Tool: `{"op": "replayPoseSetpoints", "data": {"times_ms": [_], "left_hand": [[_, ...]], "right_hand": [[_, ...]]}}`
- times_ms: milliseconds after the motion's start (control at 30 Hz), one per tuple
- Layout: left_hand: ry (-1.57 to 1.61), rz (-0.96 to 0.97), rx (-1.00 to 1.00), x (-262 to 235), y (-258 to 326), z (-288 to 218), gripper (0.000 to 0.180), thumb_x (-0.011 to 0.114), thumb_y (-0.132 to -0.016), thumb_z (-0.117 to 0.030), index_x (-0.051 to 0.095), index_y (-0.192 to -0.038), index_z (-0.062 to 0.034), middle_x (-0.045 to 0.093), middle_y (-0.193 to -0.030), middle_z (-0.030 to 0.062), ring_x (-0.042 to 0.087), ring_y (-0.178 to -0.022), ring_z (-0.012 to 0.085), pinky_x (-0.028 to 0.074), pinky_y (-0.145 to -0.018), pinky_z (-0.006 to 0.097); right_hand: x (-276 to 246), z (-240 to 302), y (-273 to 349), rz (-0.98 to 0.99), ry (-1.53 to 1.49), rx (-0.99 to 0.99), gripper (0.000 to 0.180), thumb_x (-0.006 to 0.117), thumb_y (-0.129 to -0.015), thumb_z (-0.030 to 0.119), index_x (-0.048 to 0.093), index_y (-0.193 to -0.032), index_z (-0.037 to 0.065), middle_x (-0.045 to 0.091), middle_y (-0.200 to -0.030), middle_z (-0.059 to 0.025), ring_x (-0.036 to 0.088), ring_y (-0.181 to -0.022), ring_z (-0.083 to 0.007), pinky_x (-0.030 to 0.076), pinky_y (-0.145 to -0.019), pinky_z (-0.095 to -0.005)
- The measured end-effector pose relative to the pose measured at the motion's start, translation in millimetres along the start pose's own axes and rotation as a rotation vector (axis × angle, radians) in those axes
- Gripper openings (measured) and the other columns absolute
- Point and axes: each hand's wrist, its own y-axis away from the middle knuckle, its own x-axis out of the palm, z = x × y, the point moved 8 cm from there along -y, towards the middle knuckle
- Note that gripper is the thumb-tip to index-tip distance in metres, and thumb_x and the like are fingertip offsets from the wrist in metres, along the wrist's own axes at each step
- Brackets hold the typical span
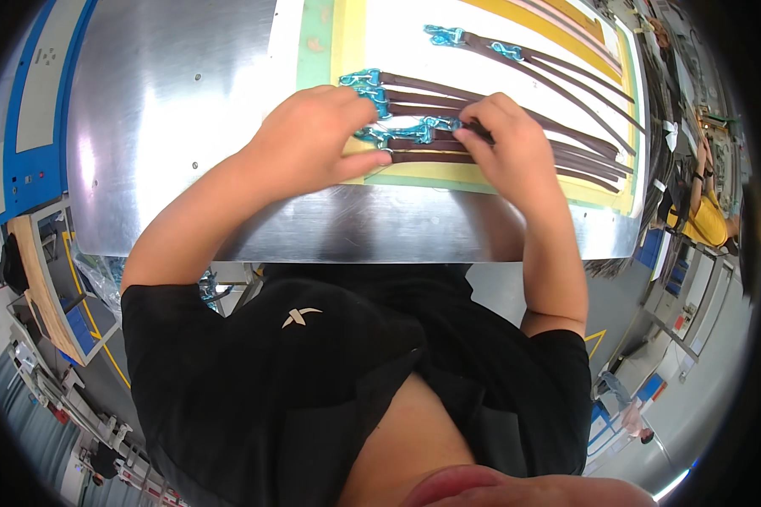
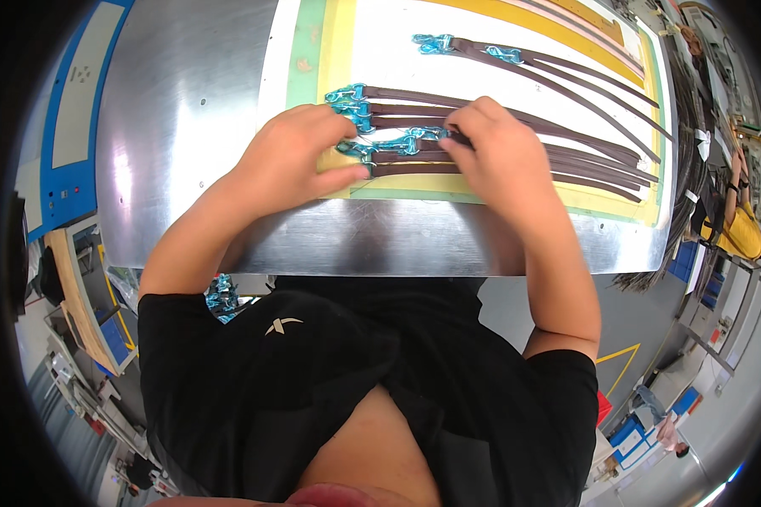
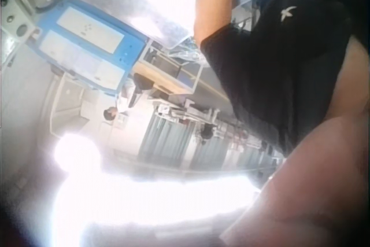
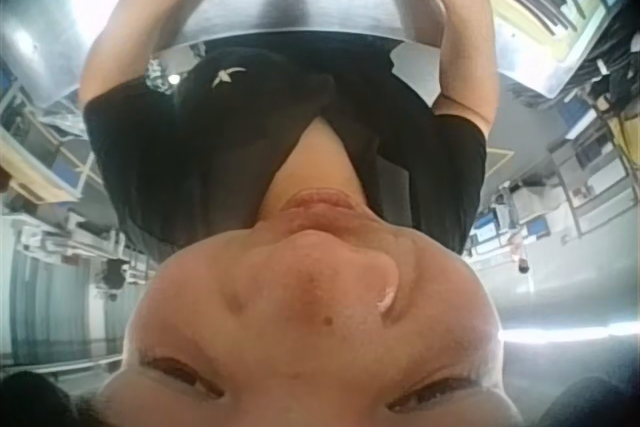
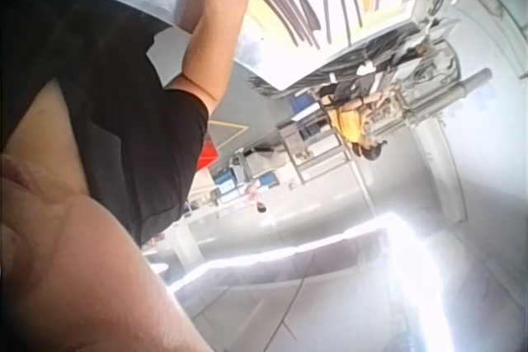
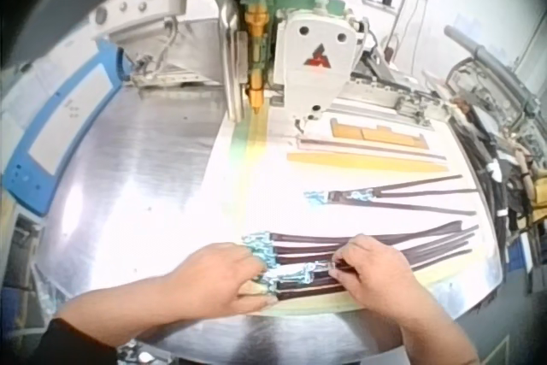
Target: The person aligns multiple dark brown cables on a marked work surface, secures them with blue clips, and uses a machine to process the ends. The person repeatedly picks up, aligns, and clips the cables, then feeds them into the machine for processing.
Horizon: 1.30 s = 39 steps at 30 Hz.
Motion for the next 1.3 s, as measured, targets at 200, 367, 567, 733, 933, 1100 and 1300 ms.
{"op": "replayPoseSetpoints", "data": {"times_ms": [200, 367, 567, 733, 933, 1100, 1300], "left_hand": [[0.024, -0.022, 0.092, 11.5, 2.7, -8.7, 0.037, 0.087, -0.083, -0.028, 0.068, -0.105, -0.0064, 0.063, -0.103, 0.0105, 0.066, -0.098, 0.0311, 0.055, -0.086, 0.042], [0.09, -0.004, 0.052, 10.7, 2.2, -3.0, 0.038, 0.089, -0.082, -0.027, 0.069, -0.105, -0.0059, 0.064, -0.103, 0.0098, 0.066, -0.099, 0.0313, 0.055, -0.086, 0.042], [0.07, 0.003, 0.051, 12.3, 1.7, -2.7, 0.038, 0.089, -0.081, -0.028, 0.069, -0.105, -0.0056, 0.066, -0.102, 0.01, 0.067, -0.1, 0.0313, 0.056, -0.087, 0.042], [0.016, 0.007, 0.01, 6.1, 3.1, -2.1, 0.038, 0.089, -0.08, -0.029, 0.069, -0.103, -0.0063, 0.067, -0.1, 0.0103, 0.067, -0.099, 0.0313, 0.055, -0.087, 0.043], [0.005, -0.006, 0.032, 3.1, 4.9, 0.1, 0.04, 0.091, -0.077, -0.033, 0.069, -0.097, -0.0065, 0.067, -0.091, 0.0094, 0.067, -0.092, 0.0312, 0.055, -0.084, 0.043], [0.015, -0.207, 0.049, -21.5, 9.7, -0.7, 0.043, 0.093, -0.075, -0.036, 0.067, -0.093, -0.0061, 0.066, -0.088, 0.0089, 0.065, -0.087, 0.0295, 0.053, -0.078, 0.039], [0.05, -0.476, 0.126, -42.1, 8.3, 2.2, 0.046, 0.093, -0.075, -0.034, 0.069, -0.101, -0.0052, 0.067, -0.096, 0.011, 0.065, -0.09, 0.0305, 0.053, -0.079, 0.04]], "right_hand": [[7.5, -15.6, 2.7, 0.139, -0.094, 0.123, 0.017, 0.076, -0.092, 0.013, 0.071, -0.105, 0.003, 0.068, -0.105, -0.0132, 0.068, -0.098, -0.0363, 0.054, -0.084, -0.044], [1.2, -12.4, -4.3, 0.114, -0.127, 0.085, 0.02, 0.075, -0.092, 0.009, 0.068, -0.109, 0.003, 0.068, -0.106, -0.0147, 0.067, -0.098, -0.0373, 0.054, -0.085, -0.0436], [3.1, 14.3, -10.5, 0.158, -0.267, -0.029, 0.024, 0.078, -0.089, 0.009, 0.067, -0.11, 0.002, 0.068, -0.106, -0.0139, 0.068, -0.099, -0.0369, 0.055, -0.085, -0.0437], [20.1, 7.2, -8.2, 0.258, -0.093, -0.055, 0.025, 0.078, -0.089, 0.014, 0.069, -0.11, 0.004, 0.067, -0.105, -0.0136, 0.068, -0.098, -0.0379, 0.056, -0.085, -0.0456], [16.3, 12.9, -10.8, 0.211, -0.015, -0.094, 0.022, 0.077, -0.09, 0.011, 0.067, -0.109, 0.004, 0.065, -0.105, -0.0132, 0.067, -0.095, -0.0384, 0.055, -0.08, -0.0463], [-1.9, 32.8, -22.2, 0.118, -0.101, -0.089, 0.022, 0.077, -0.09, 0.011, 0.066, -0.108, 0.005, 0.065, -0.105, -0.0126, 0.068, -0.094, -0.0371, 0.055, -0.077, -0.0452], [5.6, 44.9, -28.5, 0.07, -0.124, -0.126, 0.025, 0.079, -0.088, 0.014, 0.07, -0.11, 0.006, 0.066, -0.105, -0.0115, 0.068, -0.093, -0.0356, 0.056, -0.078, -0.0441]]}}
